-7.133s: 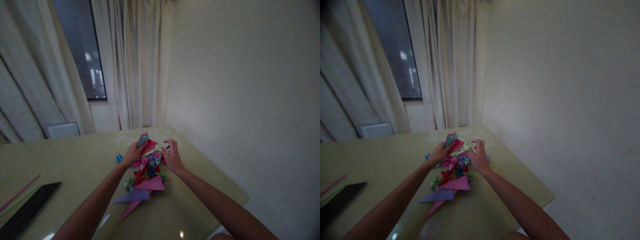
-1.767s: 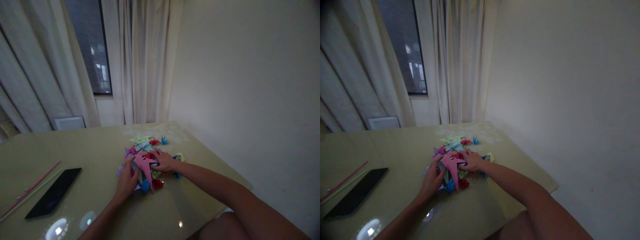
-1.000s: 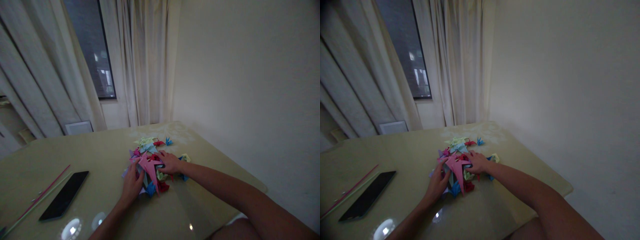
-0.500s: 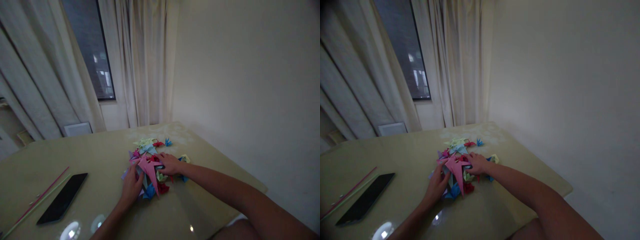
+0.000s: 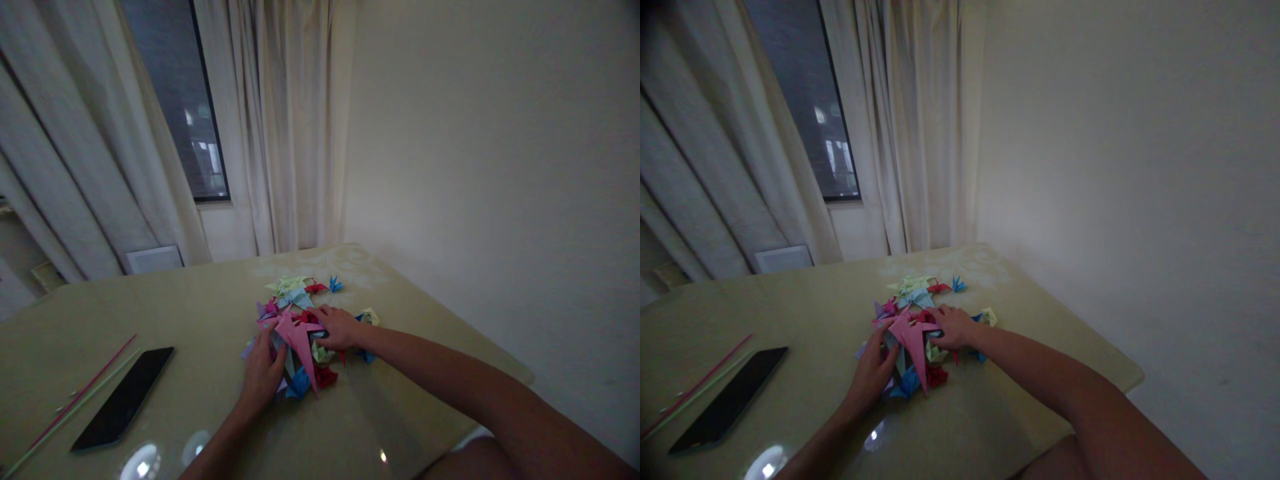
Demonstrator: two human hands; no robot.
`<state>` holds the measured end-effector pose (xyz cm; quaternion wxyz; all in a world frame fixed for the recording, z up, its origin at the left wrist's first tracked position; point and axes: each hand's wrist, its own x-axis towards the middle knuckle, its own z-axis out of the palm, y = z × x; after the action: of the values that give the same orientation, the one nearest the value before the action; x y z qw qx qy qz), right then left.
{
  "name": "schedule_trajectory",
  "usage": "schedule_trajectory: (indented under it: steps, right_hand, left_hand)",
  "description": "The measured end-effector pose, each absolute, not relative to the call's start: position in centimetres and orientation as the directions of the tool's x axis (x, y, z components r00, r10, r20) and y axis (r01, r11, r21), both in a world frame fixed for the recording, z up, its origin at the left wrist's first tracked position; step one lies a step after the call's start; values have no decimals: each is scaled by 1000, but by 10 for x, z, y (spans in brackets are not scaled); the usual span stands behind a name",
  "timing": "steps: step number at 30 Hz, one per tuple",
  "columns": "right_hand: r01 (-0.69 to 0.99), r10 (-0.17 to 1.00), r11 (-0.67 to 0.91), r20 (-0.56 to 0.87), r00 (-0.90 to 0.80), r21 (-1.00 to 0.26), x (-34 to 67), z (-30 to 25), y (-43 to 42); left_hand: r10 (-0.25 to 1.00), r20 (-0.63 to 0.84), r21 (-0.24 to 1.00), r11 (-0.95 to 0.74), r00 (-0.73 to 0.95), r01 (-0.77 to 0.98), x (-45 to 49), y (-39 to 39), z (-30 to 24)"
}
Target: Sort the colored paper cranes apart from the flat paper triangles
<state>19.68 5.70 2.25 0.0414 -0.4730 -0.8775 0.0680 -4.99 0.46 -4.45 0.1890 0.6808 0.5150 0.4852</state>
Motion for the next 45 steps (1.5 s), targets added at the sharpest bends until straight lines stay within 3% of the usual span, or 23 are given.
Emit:
schedule_trajectory:
  steps: [45]
  right_hand:
    - [809,817,571,6,-576,-142,198,21,60]
  left_hand:
    - [896,443,761,-390,22,518,-51,4,-43]
